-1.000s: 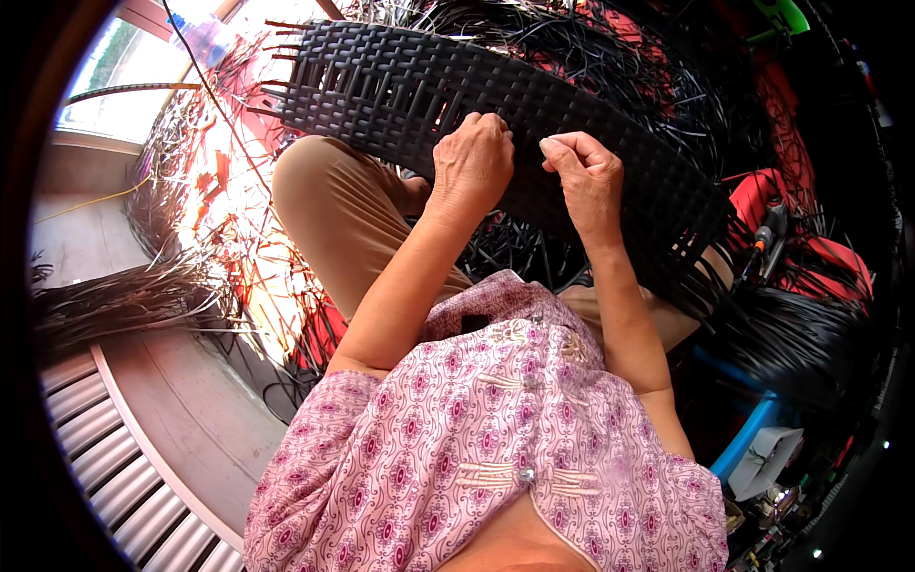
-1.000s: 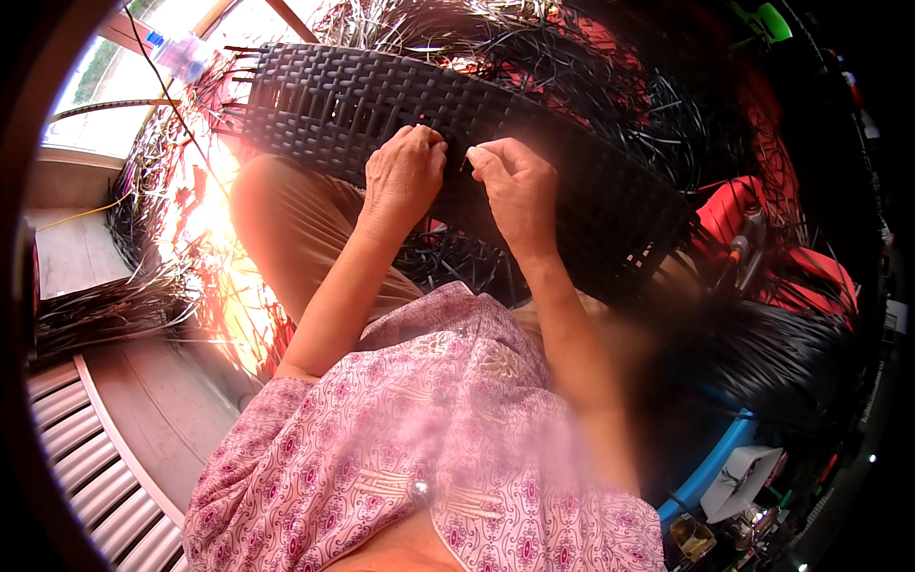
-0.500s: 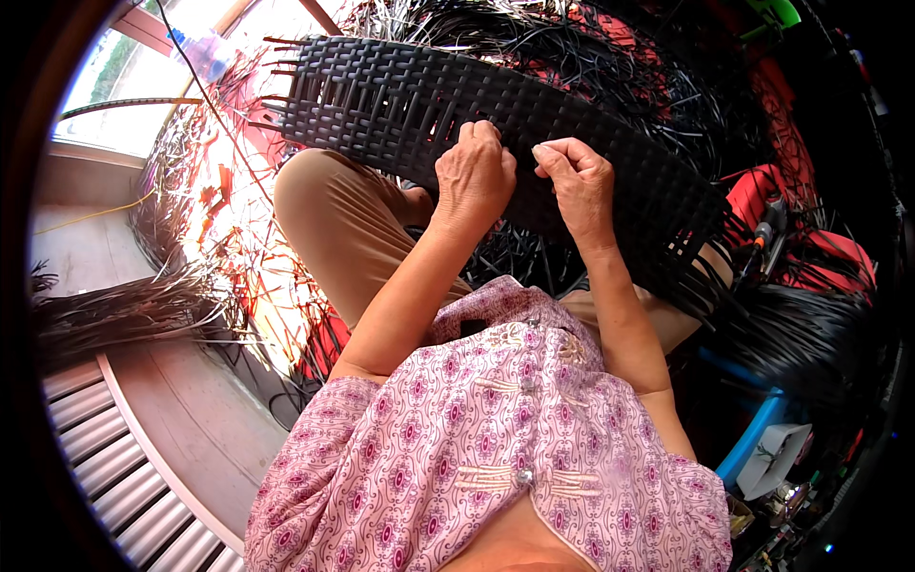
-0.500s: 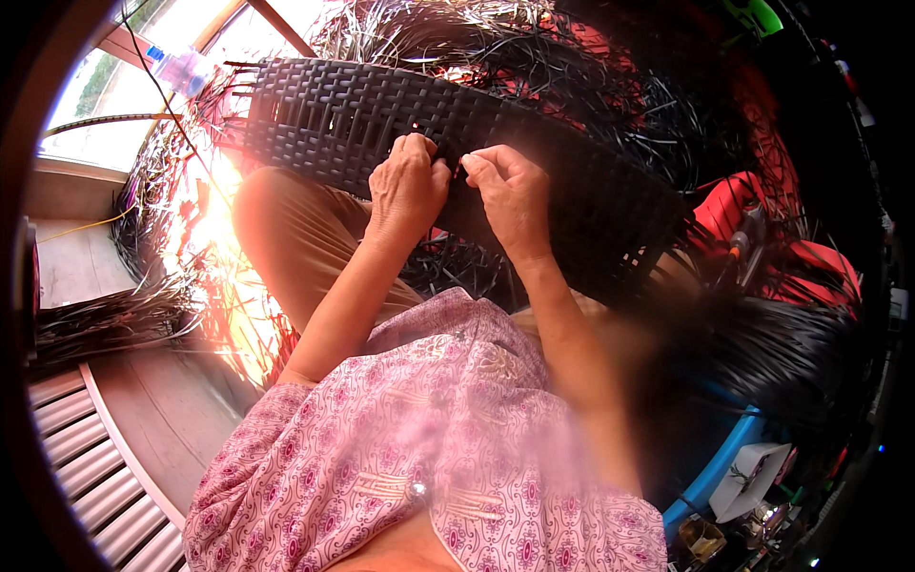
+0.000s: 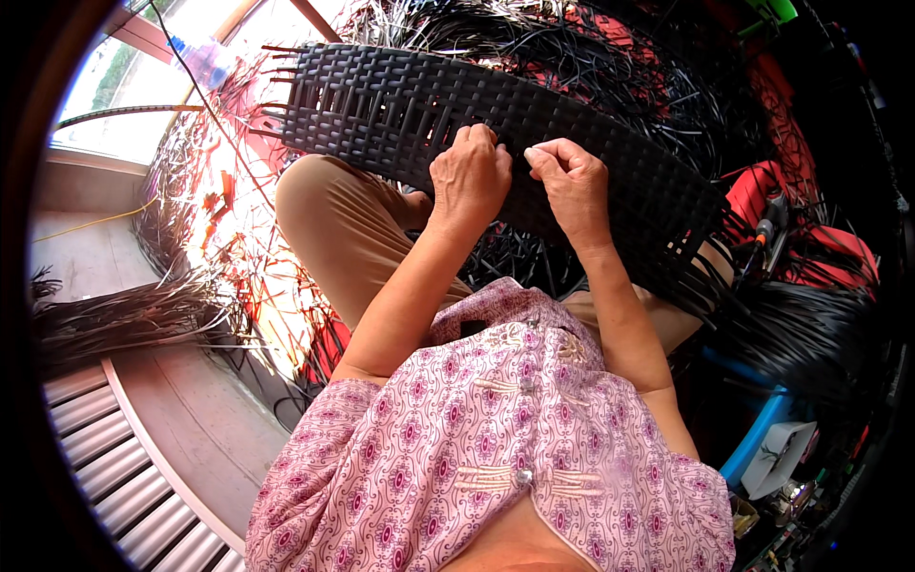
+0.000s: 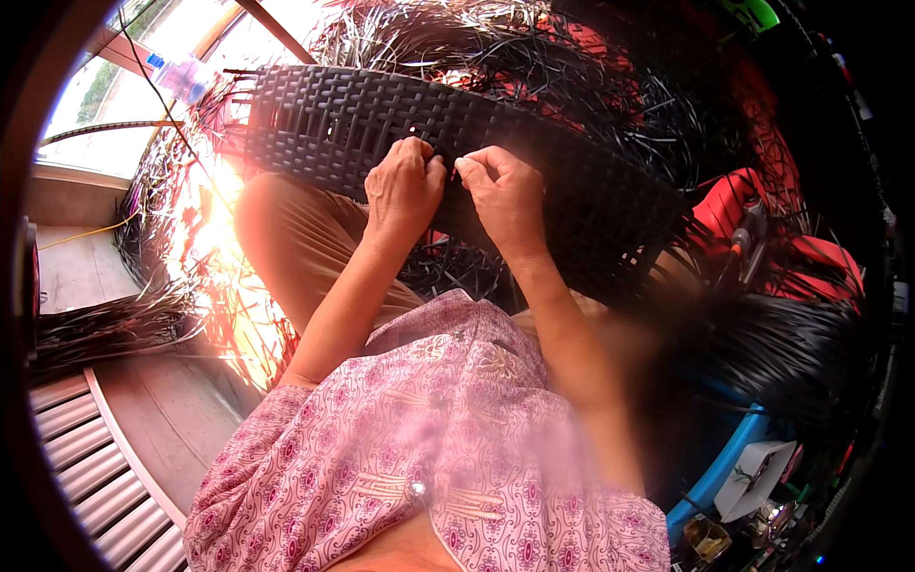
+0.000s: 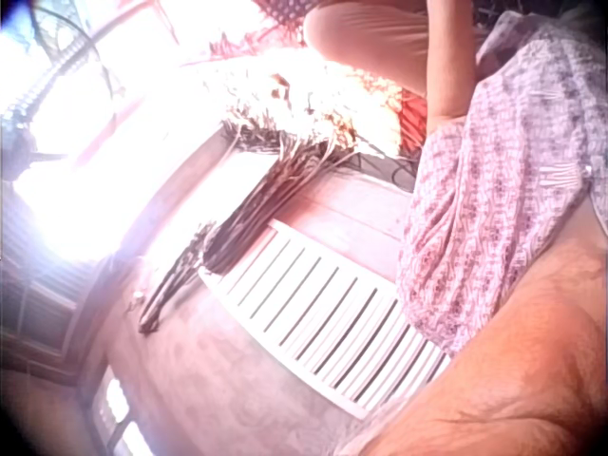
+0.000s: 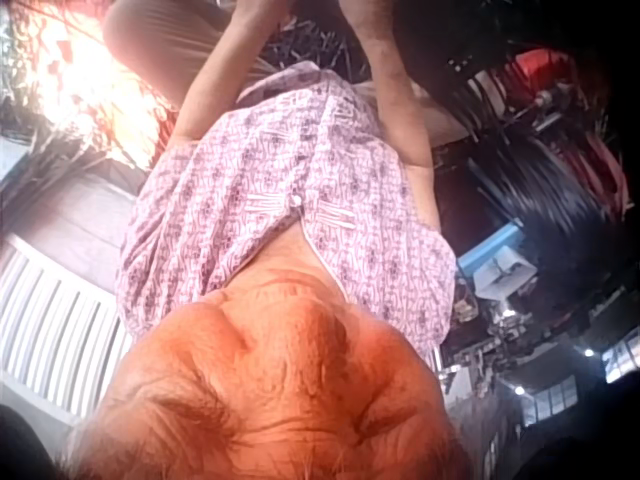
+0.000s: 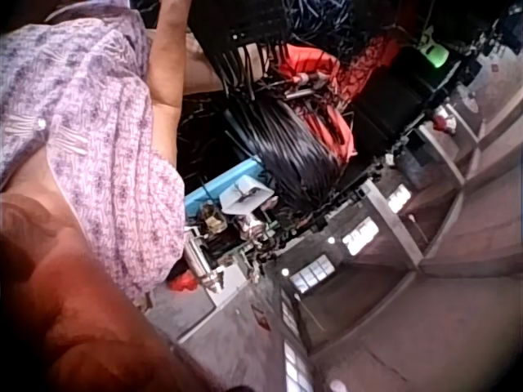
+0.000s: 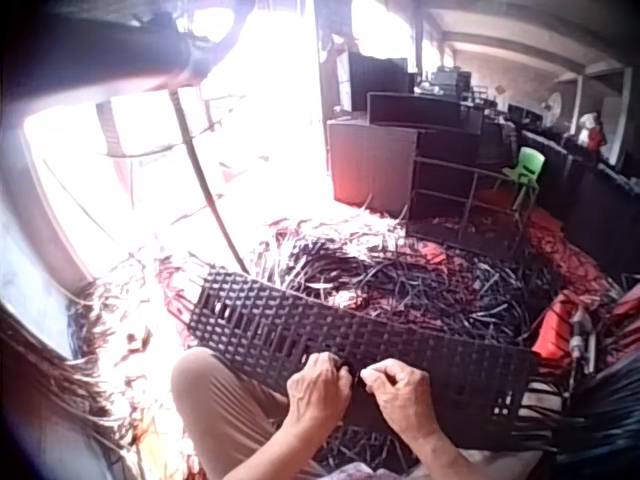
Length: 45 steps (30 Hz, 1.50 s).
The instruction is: The person sits cross-legged on the floor and weaves a black plastic basket by hand. They interlace black plastic strips through the vertical ribs of the basket frame, working methodically along the rim to create a woven pattern.
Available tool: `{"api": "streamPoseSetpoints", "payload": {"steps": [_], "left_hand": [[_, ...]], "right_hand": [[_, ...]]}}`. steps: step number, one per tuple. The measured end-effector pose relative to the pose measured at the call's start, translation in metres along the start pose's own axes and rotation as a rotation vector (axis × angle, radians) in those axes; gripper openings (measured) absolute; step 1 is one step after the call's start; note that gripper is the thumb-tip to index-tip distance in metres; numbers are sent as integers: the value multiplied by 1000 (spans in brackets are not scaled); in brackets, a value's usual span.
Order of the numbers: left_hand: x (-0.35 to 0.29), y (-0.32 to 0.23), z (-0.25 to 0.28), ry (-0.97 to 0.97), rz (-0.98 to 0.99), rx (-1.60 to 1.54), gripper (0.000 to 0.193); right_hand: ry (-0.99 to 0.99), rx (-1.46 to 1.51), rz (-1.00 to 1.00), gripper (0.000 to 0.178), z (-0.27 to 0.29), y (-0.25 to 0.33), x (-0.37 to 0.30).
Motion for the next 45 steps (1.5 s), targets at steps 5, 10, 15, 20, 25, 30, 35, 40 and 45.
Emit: {"api": "streamPoseSetpoints", "payload": {"steps": [5, 10, 15, 20, 25, 30, 35, 40, 45], "left_hand": [[-1, -1, -5, 6, -22, 38, 21], [3, -2, -3, 19, 11, 24, 20], [4, -3, -2, 28, 41, 20, 20], [3, -1, -2, 37, 31, -3, 18], [2, 6, -2, 45, -35, -48, 17], [1, 9, -2, 36, -43, -80, 15], [1, 10, -3, 35, -54, -85, 15], [0, 10, -2, 42, -40, -89, 16], [3, 8, 1, 71, -3, -96, 19]], "right_hand": [[-30, -30, 6, 13, -3, 0, 1], [-35, -12, 7, 13, -2, -3, 2], [-34, -31, 18, 12, -4, -3, 0], [-45, -124, 80, 11, -5, -1, -1], [-56, -353, 303, 9, -11, 3, -3], [-32, -509, 313, 12, -17, 1, 1], [-19, -585, 292, 11, -18, 5, 3], [47, -642, 310, 12, -21, 9, 0], [65, -638, 353, 11, -25, 11, 7]]}}
Point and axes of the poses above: each hand's wrist, its own x-axis towards the middle knuckle, its own z-axis out of the back of the hand, y = z × x, the point moved 2 cm from there along x, towards the middle knuckle, and after that the axes turned 12 degrees about -y, right-handed, at the moved point
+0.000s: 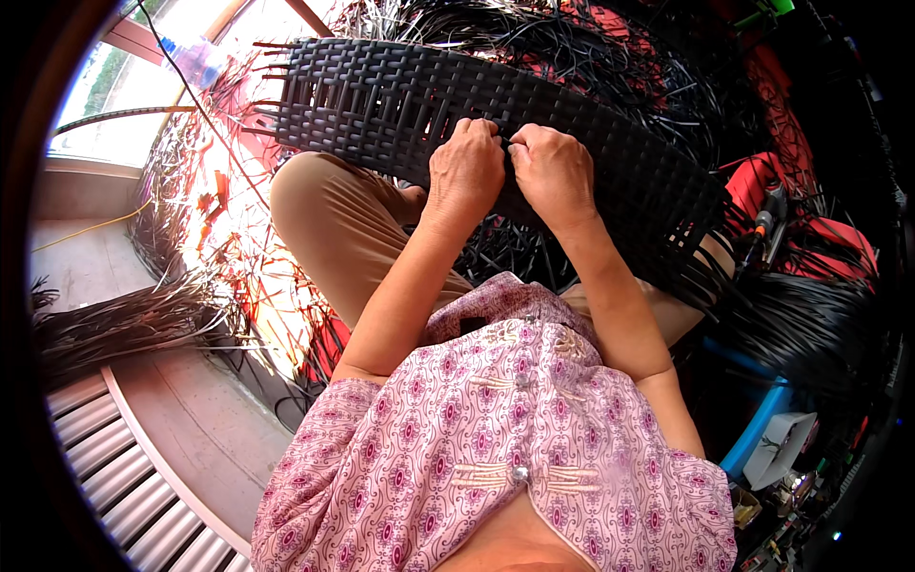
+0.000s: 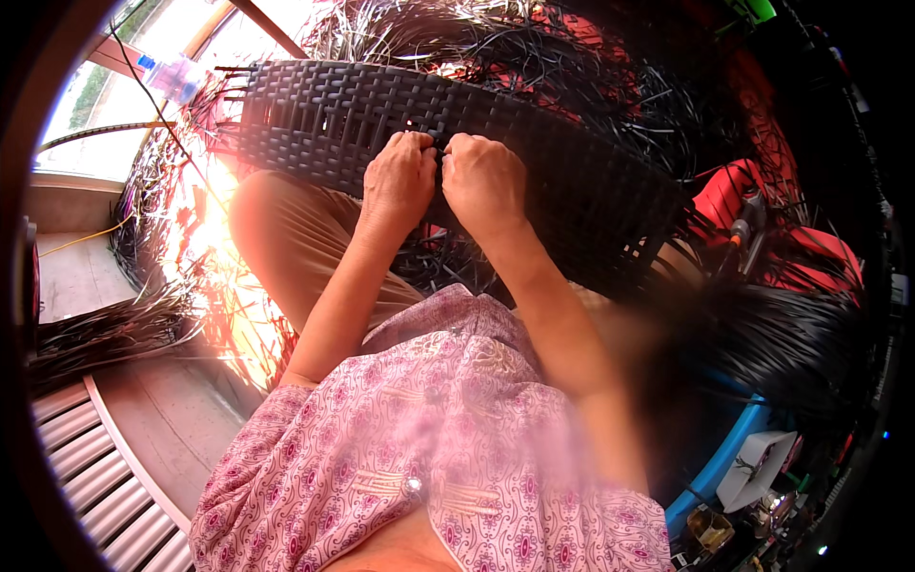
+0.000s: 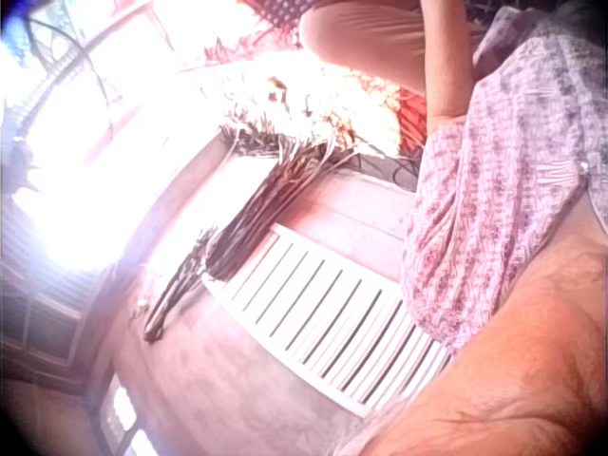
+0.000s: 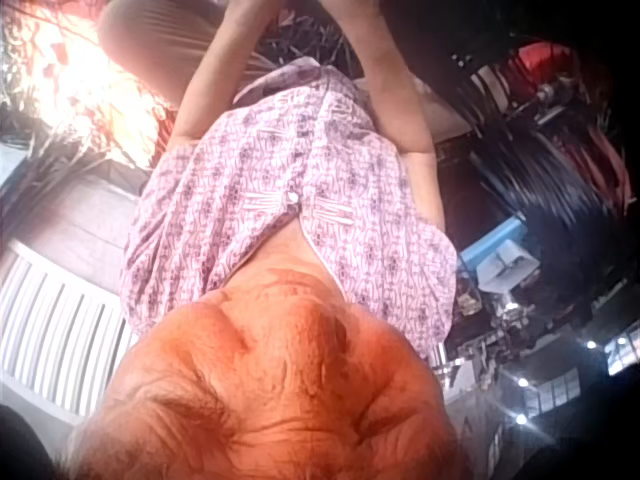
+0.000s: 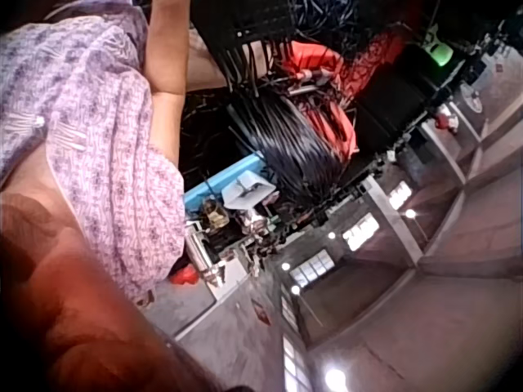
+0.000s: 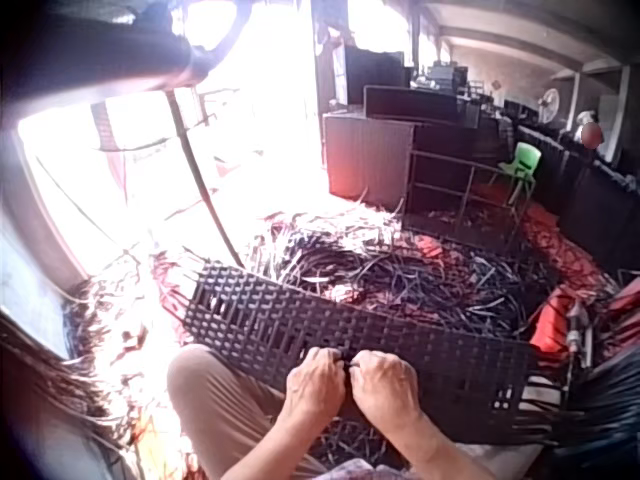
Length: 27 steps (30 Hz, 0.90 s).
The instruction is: The person sits cross-legged on the floor and weaves a black plastic basket by hand. They interlace black plastic strips through the vertical ribs of the basket frame, working methodically along the rim to create a woven pattern.
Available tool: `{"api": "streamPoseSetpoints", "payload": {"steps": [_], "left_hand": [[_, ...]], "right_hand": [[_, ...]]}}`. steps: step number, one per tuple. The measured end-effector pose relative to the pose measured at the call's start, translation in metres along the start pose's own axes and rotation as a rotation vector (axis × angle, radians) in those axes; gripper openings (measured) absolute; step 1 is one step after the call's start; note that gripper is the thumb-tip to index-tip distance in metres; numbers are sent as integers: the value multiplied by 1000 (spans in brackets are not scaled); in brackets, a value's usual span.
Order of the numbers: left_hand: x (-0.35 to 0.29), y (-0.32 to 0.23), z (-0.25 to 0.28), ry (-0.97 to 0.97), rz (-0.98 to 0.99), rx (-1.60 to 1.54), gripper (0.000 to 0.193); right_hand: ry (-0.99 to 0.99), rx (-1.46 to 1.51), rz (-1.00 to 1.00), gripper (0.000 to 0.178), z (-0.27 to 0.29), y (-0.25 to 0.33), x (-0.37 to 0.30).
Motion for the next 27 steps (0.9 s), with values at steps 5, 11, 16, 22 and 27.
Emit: {"api": "streamPoseSetpoints", "payload": {"steps": [5, 11, 16, 22, 27], "left_hand": [[8, 14, 6, 56, -35, -131, 20], [13, 25, 8, 144, 104, -353, 23], [11, 25, 8, 142, 109, -354, 26], [13, 13, 19, 129, -34, 37, 29], [19, 9, 24, 183, -91, 122, 26]], "right_hand": [[36, 20, 3, 12, -1, -6, 7], [19, -2, 33, 12, -3, -5, 8], [36, 14, 56, 12, -2, -8, 8], [36, -11, 53, 12, -5, -7, 10], [13, -24, 58, 10, -8, -8, 9]]}}
Point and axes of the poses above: each hand's wrist, its own x-axis towards the middle knuckle, its own z-axis out of the back of the hand, y = z × x, the point moved 2 cm from there along x, towards the middle knuckle, and after that the axes turned 12 degrees about -y, right-handed, at the moved point
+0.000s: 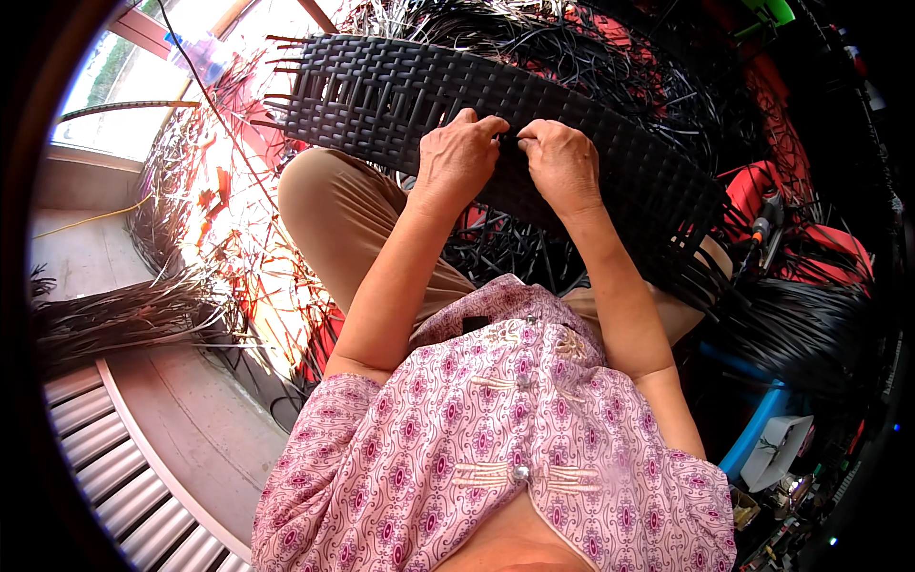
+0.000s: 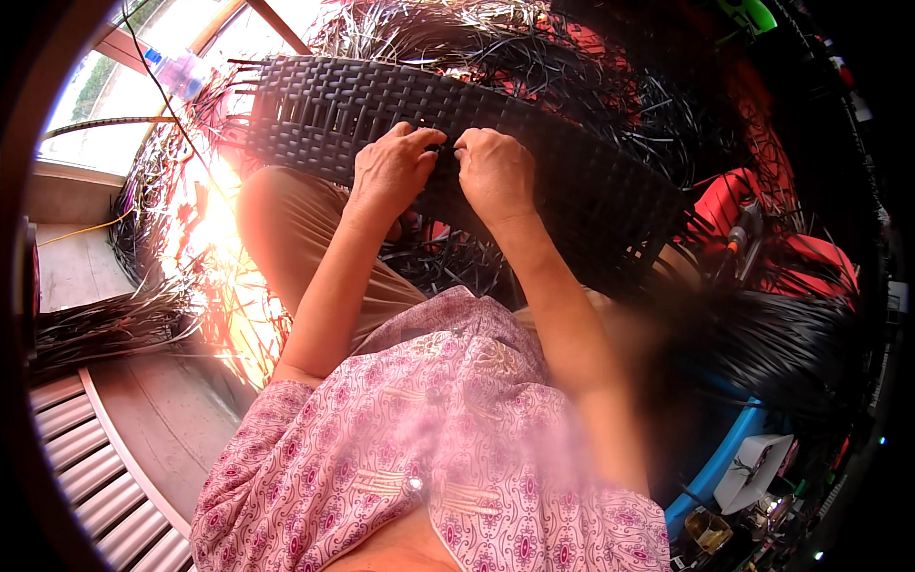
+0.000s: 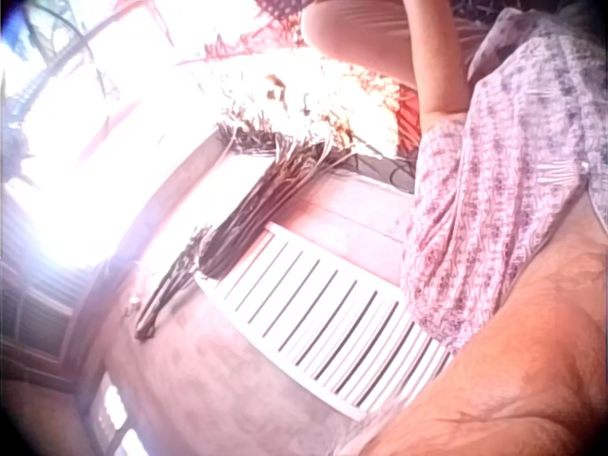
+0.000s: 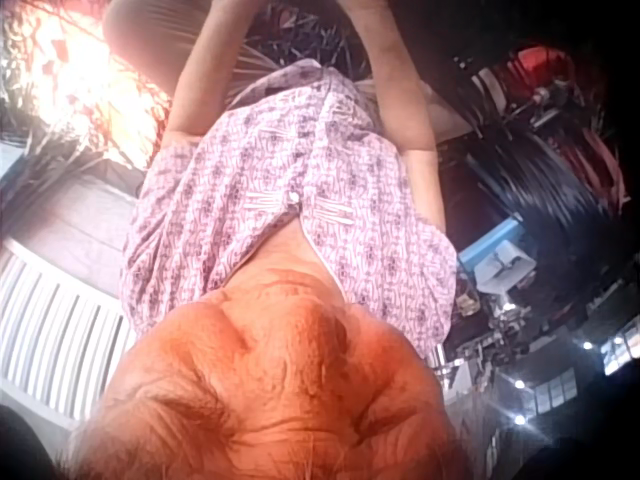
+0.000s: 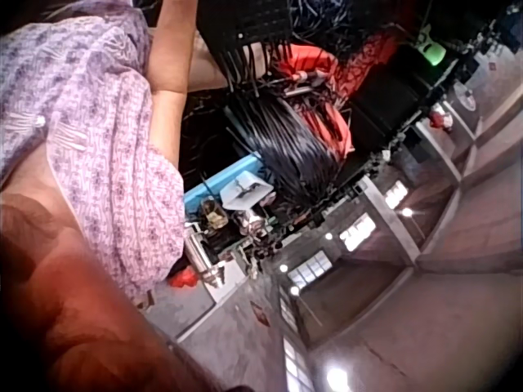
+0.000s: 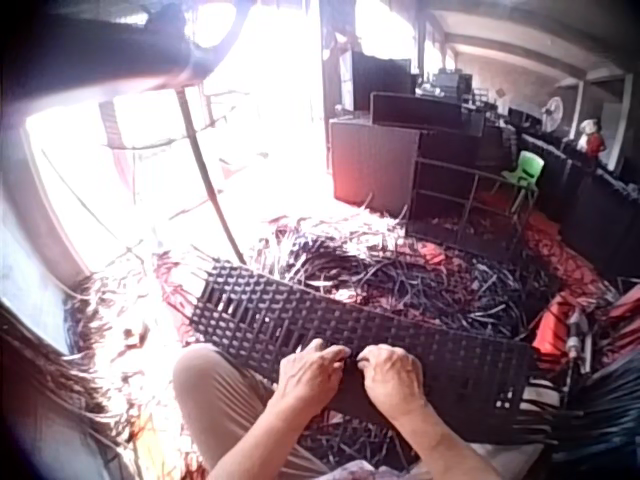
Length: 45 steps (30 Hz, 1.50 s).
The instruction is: The person sits cross-legged on the floor and weaves a black plastic basket by hand. They interlace black plastic strips through the vertical ribs of the basket frame, working methodically along the rim to create a woven pattern.
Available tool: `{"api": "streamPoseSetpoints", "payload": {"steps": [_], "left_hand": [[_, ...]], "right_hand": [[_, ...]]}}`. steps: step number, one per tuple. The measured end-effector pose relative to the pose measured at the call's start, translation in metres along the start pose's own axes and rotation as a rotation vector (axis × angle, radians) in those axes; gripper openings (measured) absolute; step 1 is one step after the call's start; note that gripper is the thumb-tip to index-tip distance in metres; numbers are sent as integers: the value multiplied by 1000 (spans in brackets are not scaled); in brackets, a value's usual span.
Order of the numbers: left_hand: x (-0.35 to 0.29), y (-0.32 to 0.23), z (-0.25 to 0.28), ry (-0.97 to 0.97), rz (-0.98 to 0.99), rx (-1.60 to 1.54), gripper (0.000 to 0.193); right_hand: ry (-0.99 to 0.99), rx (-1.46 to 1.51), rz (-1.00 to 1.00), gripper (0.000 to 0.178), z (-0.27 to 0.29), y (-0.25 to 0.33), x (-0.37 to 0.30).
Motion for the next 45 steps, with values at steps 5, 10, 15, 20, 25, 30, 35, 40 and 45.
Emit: {"api": "streamPoseSetpoints", "payload": {"steps": [5, 10, 15, 20, 25, 30, 35, 40, 45], "left_hand": [[10, 10, -3, -23, -120, -65, 21], [24, 25, -6, 66, -217, -262, 17], [26, 32, -5, 89, -236, -323, 16], [17, 34, -4, 146, 29, -529, 12], [2, 24, -2, 52, 181, -659, 8], [-10, 33, -1, -65, 246, -734, 5], [-13, 38, 17, -117, 352, -844, 3], [-17, 32, 32, -174, 316, -847, 4], [-18, 20, 63, -226, 240, -808, 5]], "right_hand": [[-44, -10, 1, 9, -3, 3, -4], [-109, 29, 52, 8, -5, 0, -11], [-143, -21, 85, 7, -6, 6, -13], [-153, -104, 132, 10, -11, 13, -15], [-126, -42, 121, 12, -11, 11, -14], [-108, 119, 106, 37, 2, 22, -21], [-200, 205, 145, 47, -8, 16, -22], [-252, 296, 134, 37, -3, 25, -9], [-86, 465, 161, 30, -4, 42, 7]]}}
Point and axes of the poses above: each hand's wrist, its own x-axis towards the middle knuckle, its own z-axis out of the back of the hand, y = z × x, the point moved 2 cm from there along x, towards the middle knuckle, and after that the axes turned 12 degrees about -y, right-handed, at the moved point
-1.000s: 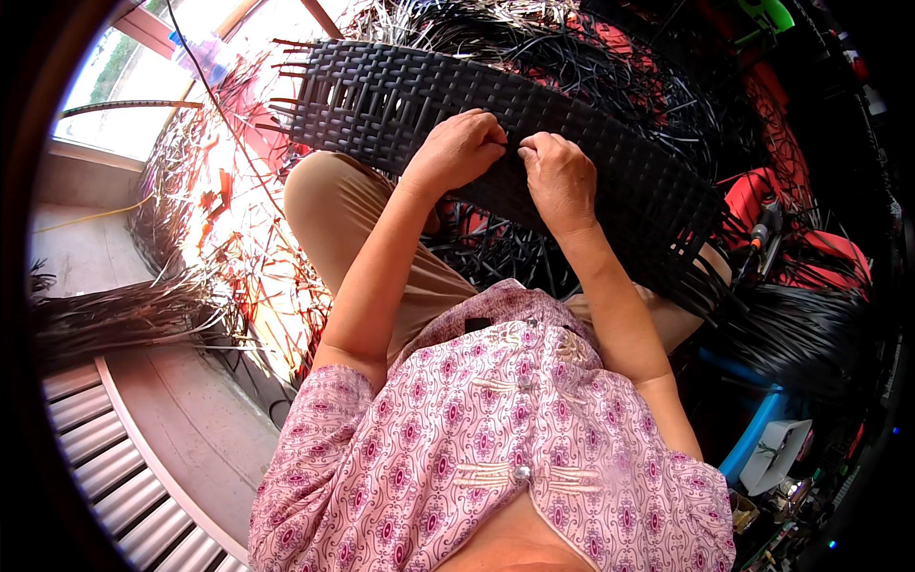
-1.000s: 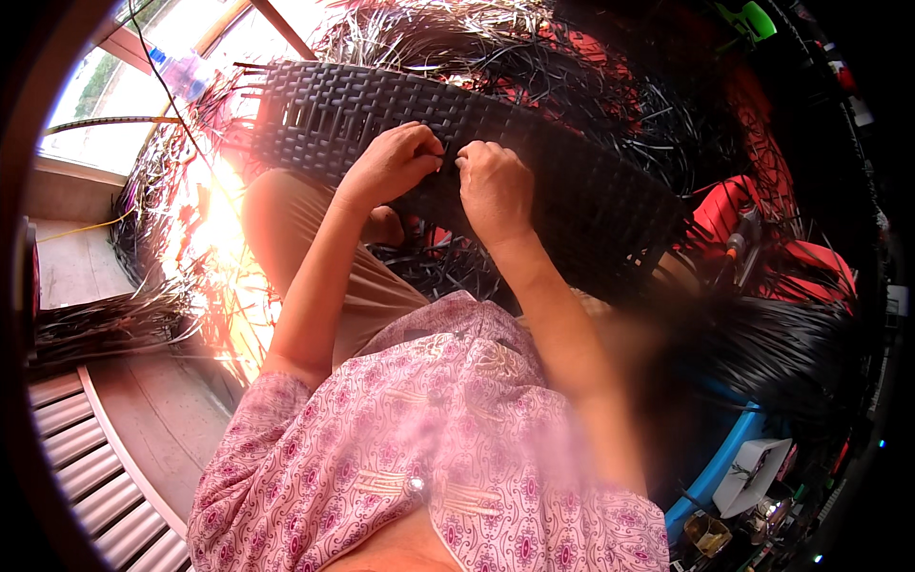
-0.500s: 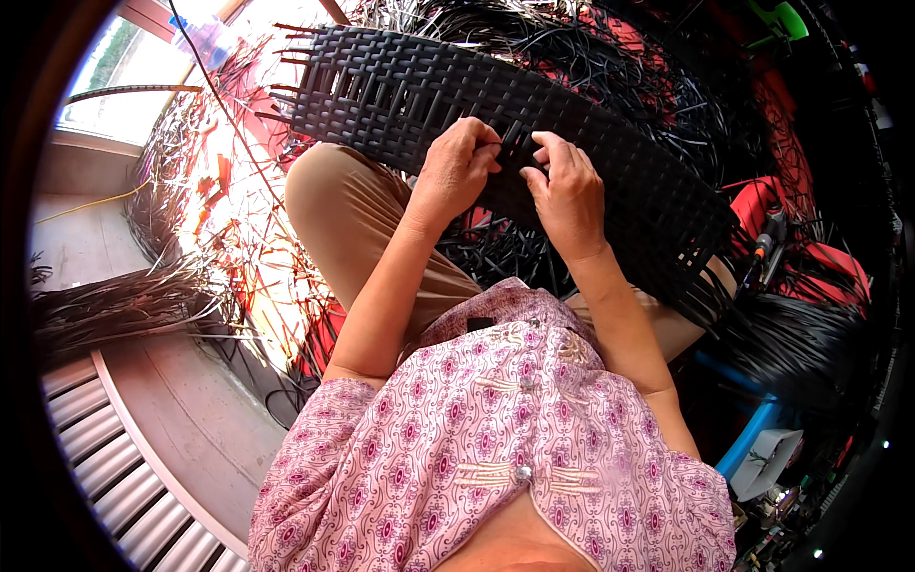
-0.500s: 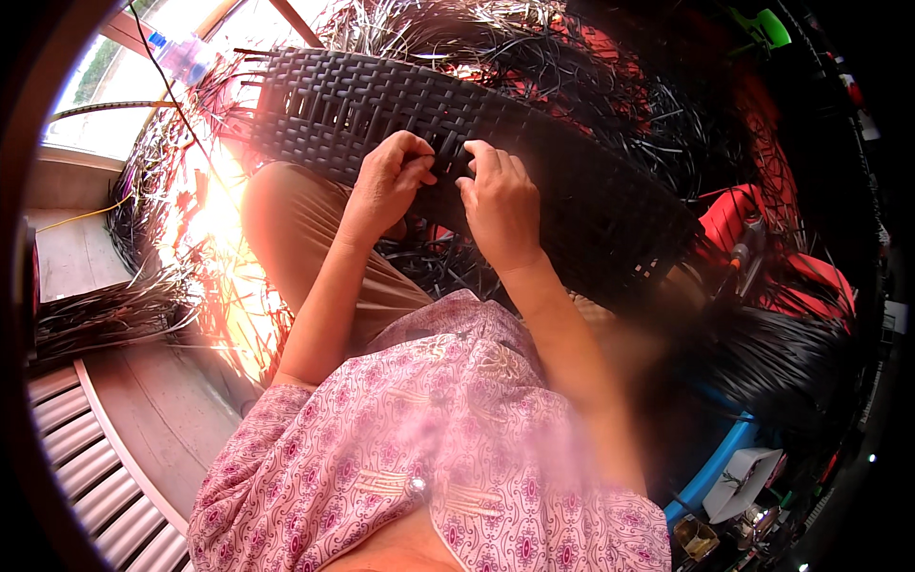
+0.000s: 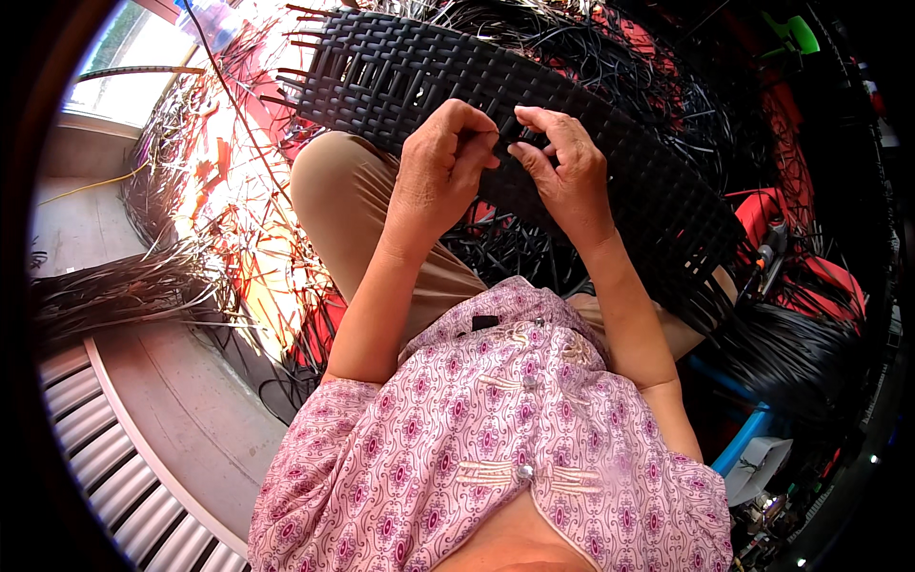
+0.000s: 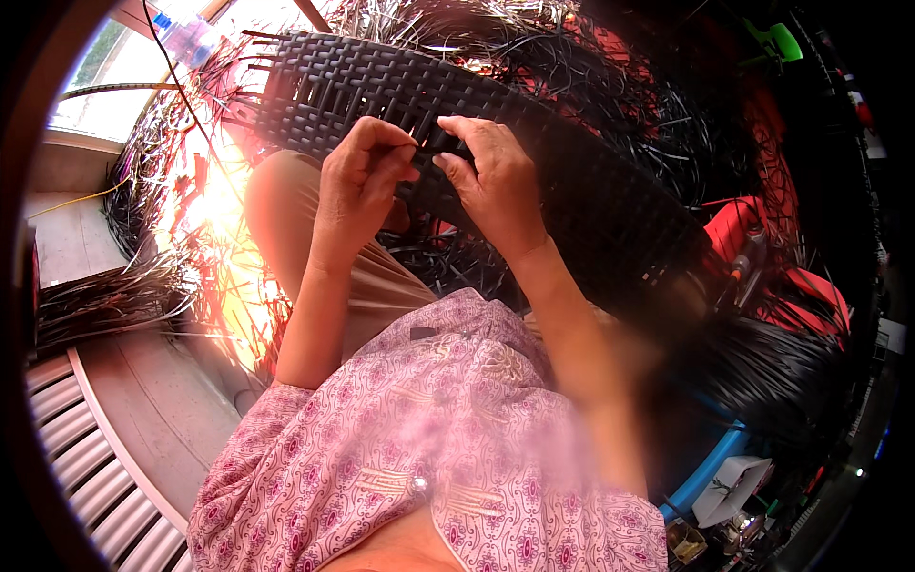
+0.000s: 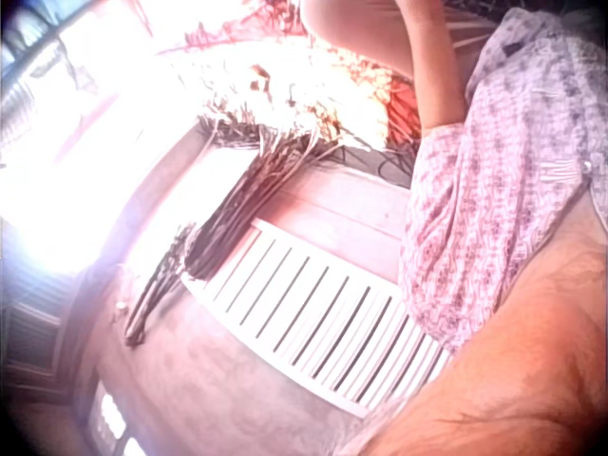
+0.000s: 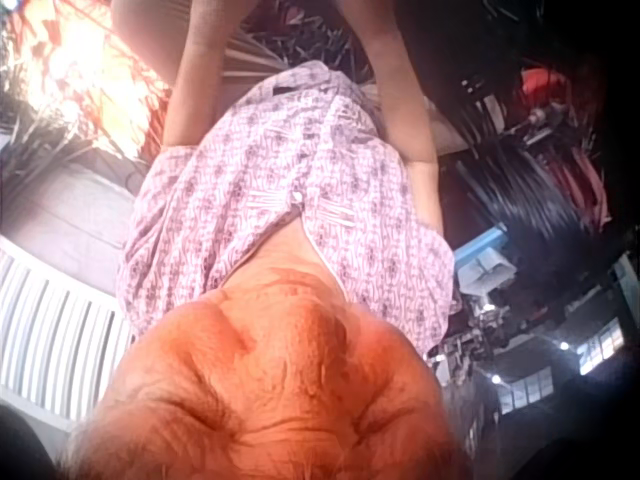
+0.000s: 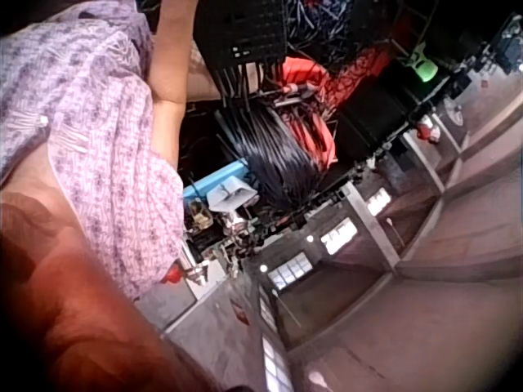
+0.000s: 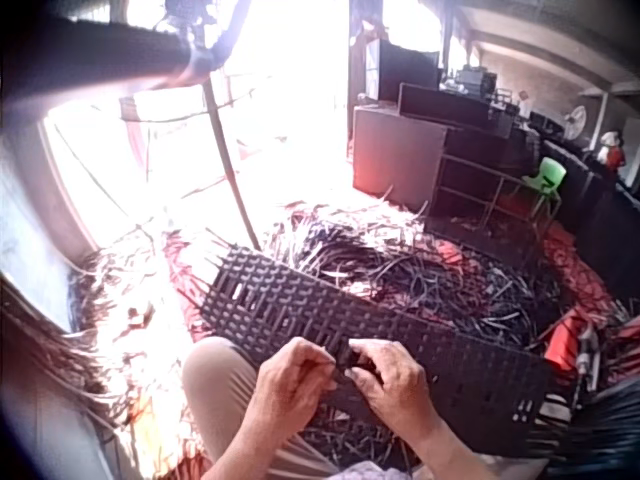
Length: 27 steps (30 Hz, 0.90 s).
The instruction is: The person sits cross-legged on the floor and weaves a black plastic basket by hand. They interlace black plastic strips through the vertical ribs of the basket frame, working methodically along the rim to create a woven pattern.
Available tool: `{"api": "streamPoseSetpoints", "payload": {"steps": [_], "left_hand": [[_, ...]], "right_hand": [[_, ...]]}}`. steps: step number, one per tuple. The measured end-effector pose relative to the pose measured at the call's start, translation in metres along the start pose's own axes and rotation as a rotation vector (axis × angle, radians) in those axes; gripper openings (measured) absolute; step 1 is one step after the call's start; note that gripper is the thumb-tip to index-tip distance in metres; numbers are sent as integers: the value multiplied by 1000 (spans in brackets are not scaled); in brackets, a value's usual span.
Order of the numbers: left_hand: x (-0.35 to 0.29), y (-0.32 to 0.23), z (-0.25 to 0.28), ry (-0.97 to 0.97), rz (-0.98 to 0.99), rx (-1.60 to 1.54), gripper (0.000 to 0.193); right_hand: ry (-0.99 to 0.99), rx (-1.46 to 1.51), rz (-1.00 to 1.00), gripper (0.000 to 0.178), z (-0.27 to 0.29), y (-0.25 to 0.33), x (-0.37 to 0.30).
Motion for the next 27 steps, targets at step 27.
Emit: {"api": "streamPoseSetpoints", "payload": {"steps": [27], "left_hand": [[40, 13, -10, 66, -110, 134, 14]], "right_hand": [[61, 341, -404, 18, -13, -15, 12]]}}
Point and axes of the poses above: each hand's wrist, its own x-axis towards the middle knuckle, its own z-axis out of the back of the hand, y = z × x, the point moved 2 cm from there along x, towards the middle knuckle, and after that the axes turned 12 degrees about -y, right-handed, at the moved point
